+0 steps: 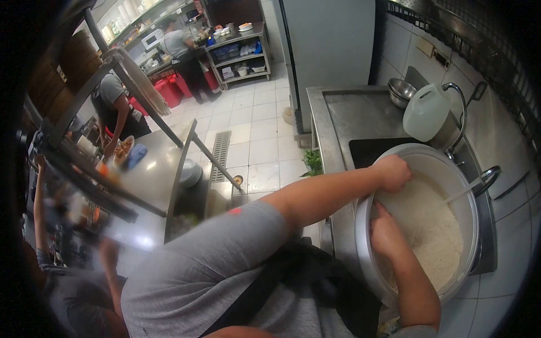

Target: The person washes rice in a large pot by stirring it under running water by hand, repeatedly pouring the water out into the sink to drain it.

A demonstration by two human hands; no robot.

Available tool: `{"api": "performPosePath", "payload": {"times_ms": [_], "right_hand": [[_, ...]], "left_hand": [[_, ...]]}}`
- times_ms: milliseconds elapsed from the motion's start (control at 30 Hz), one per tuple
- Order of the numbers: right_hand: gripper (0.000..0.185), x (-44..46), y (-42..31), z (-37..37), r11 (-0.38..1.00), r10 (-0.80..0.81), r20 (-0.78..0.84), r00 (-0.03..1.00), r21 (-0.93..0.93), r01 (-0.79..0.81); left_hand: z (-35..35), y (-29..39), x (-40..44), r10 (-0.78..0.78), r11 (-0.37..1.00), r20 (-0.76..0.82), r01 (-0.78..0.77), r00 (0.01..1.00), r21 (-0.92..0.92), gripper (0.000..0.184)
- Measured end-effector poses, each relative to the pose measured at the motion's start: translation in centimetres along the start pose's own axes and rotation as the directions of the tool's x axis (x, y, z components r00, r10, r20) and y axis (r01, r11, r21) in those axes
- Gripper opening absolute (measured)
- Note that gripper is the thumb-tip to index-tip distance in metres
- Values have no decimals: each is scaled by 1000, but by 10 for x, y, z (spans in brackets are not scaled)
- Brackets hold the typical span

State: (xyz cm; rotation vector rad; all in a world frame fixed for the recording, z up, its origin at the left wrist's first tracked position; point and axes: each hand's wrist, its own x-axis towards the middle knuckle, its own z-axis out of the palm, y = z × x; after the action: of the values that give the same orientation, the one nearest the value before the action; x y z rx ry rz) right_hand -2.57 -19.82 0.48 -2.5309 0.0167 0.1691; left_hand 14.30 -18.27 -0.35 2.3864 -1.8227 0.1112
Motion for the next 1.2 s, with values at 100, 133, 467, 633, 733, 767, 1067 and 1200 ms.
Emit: {"api": "performPosePath", "payload": {"times_ms": [100, 133, 467, 633, 733, 767, 1067, 1200], "right_hand": [[18, 0, -6, -4, 998, 60, 30, 998, -33, -59], [18, 0, -7, -4, 997, 63, 28, 998, -40, -62], [16, 0, -2, -3, 998, 8, 2, 1000, -59, -8], [15, 1, -1, -3, 994, 20, 27, 999, -104, -17], [16, 1, -2, -3, 994, 17, 26, 1000, -112, -14], [17, 1, -2, -3, 994, 18, 23, 1000, -107, -16], [20, 0, -7, -3, 996, 53, 16, 998, -66, -51], [23, 0, -9, -6, 993, 48, 47, 998, -111, -42]], "left_hand": [[0, 1, 0, -6, 1000, -14, 6, 1000, -14, 30], [0, 1, 0, -9, 1000, -25, 8, 1000, -23, 30], [4, -2, 3, -14, 999, -25, 13, 1000, -45, 29], [5, -2, 3, 2, 999, -48, -4, 999, -44, 28], [2, -1, 1, -7, 998, -48, 5, 999, -56, 28], [2, -1, 1, -6, 999, -46, 4, 999, -52, 28], [7, -4, 4, 6, 999, -49, -8, 999, -38, 28], [6, -3, 4, 2, 999, -31, -3, 1000, -31, 29]]}}
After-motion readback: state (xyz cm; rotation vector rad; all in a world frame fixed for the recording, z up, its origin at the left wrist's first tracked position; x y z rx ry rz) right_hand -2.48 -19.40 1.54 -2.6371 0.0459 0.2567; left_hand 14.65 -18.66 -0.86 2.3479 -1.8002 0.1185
